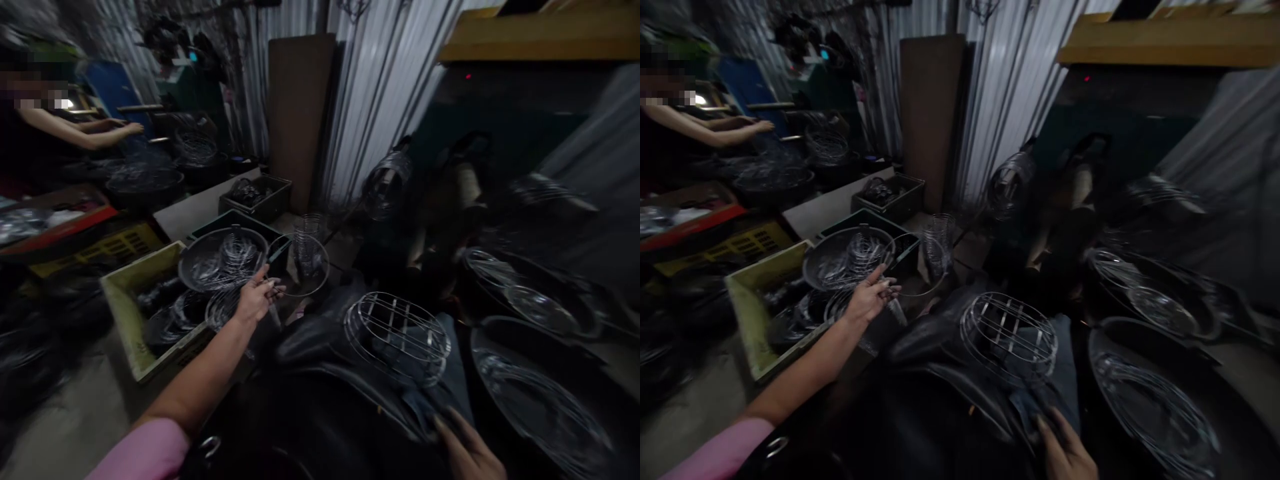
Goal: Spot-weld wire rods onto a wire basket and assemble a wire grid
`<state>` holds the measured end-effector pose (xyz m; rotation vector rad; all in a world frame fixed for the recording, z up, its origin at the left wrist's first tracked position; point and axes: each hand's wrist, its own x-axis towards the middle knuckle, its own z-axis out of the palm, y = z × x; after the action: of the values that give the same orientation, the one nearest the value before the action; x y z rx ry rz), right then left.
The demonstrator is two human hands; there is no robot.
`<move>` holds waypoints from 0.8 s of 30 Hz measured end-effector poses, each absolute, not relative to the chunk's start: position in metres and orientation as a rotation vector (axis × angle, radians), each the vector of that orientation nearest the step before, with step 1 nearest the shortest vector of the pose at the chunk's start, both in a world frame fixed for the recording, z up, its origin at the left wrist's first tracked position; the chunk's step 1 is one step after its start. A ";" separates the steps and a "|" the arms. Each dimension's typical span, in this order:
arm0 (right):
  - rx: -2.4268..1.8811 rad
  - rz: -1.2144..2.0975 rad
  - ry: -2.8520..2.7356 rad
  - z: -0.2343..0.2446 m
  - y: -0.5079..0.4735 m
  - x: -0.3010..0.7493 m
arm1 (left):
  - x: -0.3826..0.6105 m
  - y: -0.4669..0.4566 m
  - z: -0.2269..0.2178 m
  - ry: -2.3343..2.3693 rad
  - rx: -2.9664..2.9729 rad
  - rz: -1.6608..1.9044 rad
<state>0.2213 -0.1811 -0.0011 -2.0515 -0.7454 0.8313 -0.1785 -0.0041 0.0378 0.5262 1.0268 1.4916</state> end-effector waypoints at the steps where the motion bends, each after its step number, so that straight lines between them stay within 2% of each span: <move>1: -2.026 0.780 -0.754 -0.005 -0.180 0.216 | -0.179 -0.004 0.037 1.035 0.537 1.495; 13: -1.866 0.652 -0.874 -0.019 -0.171 0.203 | -0.180 0.004 0.032 1.063 0.588 1.509; 24: -1.995 0.582 -0.934 -0.034 -0.174 0.220 | -0.166 0.000 0.039 1.025 0.536 1.501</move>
<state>0.2201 -0.1736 -0.0341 -1.9949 -0.9338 0.5815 -0.1665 -0.0004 0.0387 0.5361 1.0246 1.5011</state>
